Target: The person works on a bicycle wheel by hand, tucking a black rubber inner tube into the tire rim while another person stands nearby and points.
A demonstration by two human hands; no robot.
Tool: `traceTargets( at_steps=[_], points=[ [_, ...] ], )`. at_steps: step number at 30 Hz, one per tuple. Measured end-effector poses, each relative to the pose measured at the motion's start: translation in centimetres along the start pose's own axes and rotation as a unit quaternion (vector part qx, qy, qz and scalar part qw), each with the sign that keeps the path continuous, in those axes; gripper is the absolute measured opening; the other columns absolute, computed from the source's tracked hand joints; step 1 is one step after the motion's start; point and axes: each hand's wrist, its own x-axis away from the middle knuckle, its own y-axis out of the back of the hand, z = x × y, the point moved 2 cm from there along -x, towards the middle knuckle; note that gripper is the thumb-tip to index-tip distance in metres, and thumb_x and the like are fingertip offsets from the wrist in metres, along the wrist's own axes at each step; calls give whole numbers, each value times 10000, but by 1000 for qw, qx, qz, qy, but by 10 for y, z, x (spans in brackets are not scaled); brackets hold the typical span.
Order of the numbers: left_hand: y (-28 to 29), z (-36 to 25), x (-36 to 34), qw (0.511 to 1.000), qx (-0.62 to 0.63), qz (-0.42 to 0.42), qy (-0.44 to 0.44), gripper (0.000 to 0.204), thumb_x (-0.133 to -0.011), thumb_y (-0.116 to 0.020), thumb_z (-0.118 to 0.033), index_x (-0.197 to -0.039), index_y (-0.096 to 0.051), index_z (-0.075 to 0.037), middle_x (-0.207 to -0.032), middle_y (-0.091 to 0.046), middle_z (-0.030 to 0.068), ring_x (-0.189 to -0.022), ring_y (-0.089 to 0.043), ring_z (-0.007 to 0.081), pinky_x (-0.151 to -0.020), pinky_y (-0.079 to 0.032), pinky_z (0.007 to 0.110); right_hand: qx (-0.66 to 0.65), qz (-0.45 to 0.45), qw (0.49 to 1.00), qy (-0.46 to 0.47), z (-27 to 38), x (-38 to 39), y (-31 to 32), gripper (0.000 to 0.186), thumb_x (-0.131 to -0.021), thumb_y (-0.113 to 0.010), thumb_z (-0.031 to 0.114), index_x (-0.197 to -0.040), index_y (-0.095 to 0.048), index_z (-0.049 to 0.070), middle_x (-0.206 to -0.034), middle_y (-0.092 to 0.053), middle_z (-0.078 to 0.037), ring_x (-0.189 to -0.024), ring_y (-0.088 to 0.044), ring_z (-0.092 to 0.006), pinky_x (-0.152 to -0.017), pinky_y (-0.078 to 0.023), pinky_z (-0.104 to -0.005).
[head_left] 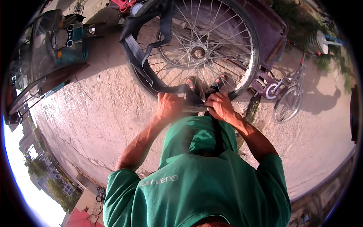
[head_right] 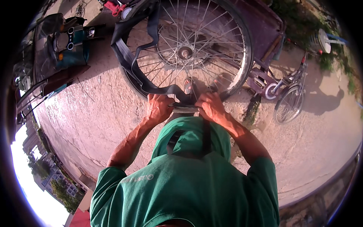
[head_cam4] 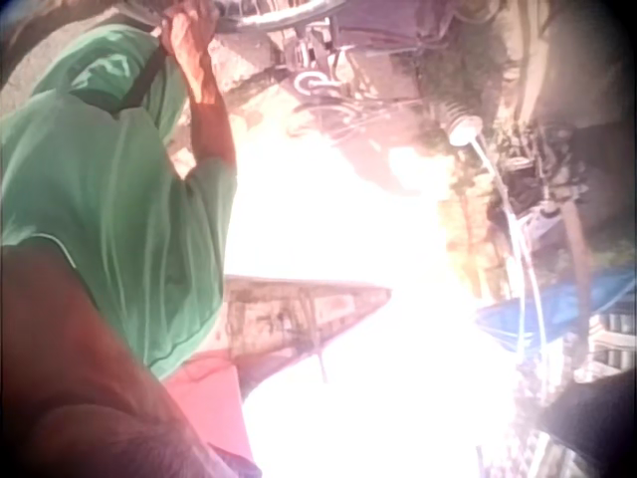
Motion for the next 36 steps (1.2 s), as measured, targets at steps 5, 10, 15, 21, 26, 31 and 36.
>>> traceTargets(
  at_steps=[5,10,15,21,26,31,36],
  points=[
    [-5,-1,15,995,40,-41,-75,176,-815,-802,-135,-985,-767,-164,-1111,-695,22,-1155,-640,270,-1109,-403,576,-25,-25,997,71,-1,11,5,183,-867,-765,206,-1041,-803,167,-1204,-714,-12,-1198,-610,-254,-1022,-435,-481],
    [-5,5,35,995,23,-67,-65,186,-823,-819,-151,-995,-750,-162,-1089,-684,30,-1159,-659,262,-1256,-293,664,-49,-35,996,68,1,13,11,216,-859,-769,231,-1050,-797,133,-1188,-726,-41,-1177,-625,-269,-1027,-438,-489],
    [8,19,26,997,-32,-61,-23,270,-850,-755,-189,-1117,-791,-196,-1092,-696,25,-1147,-671,259,-1228,-328,696,-62,-36,997,38,10,-9,27,255,-906,-782,263,-1094,-755,92,-1016,-755,-101,-931,-707,-327,-944,-517,-475],
    [8,26,30,998,-38,-39,-29,213,-846,-751,-181,-1055,-783,-203,-1090,-702,12,-1118,-676,245,-1230,-342,677,-151,-61,985,-61,34,-62,15,373,-977,-763,193,-1305,-646,59,-1083,-772,-190,-960,-752,-434,-824,-602,-525],
    [16,17,31,993,22,-111,-44,111,-862,-797,-135,-967,-776,-165,-1003,-672,8,-1080,-679,257,-1241,-317,642,-114,-36,991,-60,43,-77,3,423,-962,-790,209,-1339,-654,76,-1102,-783,-202,-988,-757,-433,-859,-596,-509],
    [17,22,31,992,8,-111,-53,113,-855,-798,-130,-961,-777,-163,-1000,-674,14,-1081,-684,254,-1217,-342,642,-173,-31,984,-25,40,-64,-5,256,-911,-844,304,-1078,-741,140,-1211,-677,-95,-1075,-715,-372,-876,-580,-510],
    [25,18,32,991,12,-123,-54,114,-849,-805,-127,-952,-767,-155,-994,-672,11,-1068,-683,250,-1221,-337,636,-157,-29,986,41,50,-50,-14,257,-894,-862,262,-985,-696,88,-1138,-684,-96,-1060,-693,-354,-944,-557,-480]
  ],
)
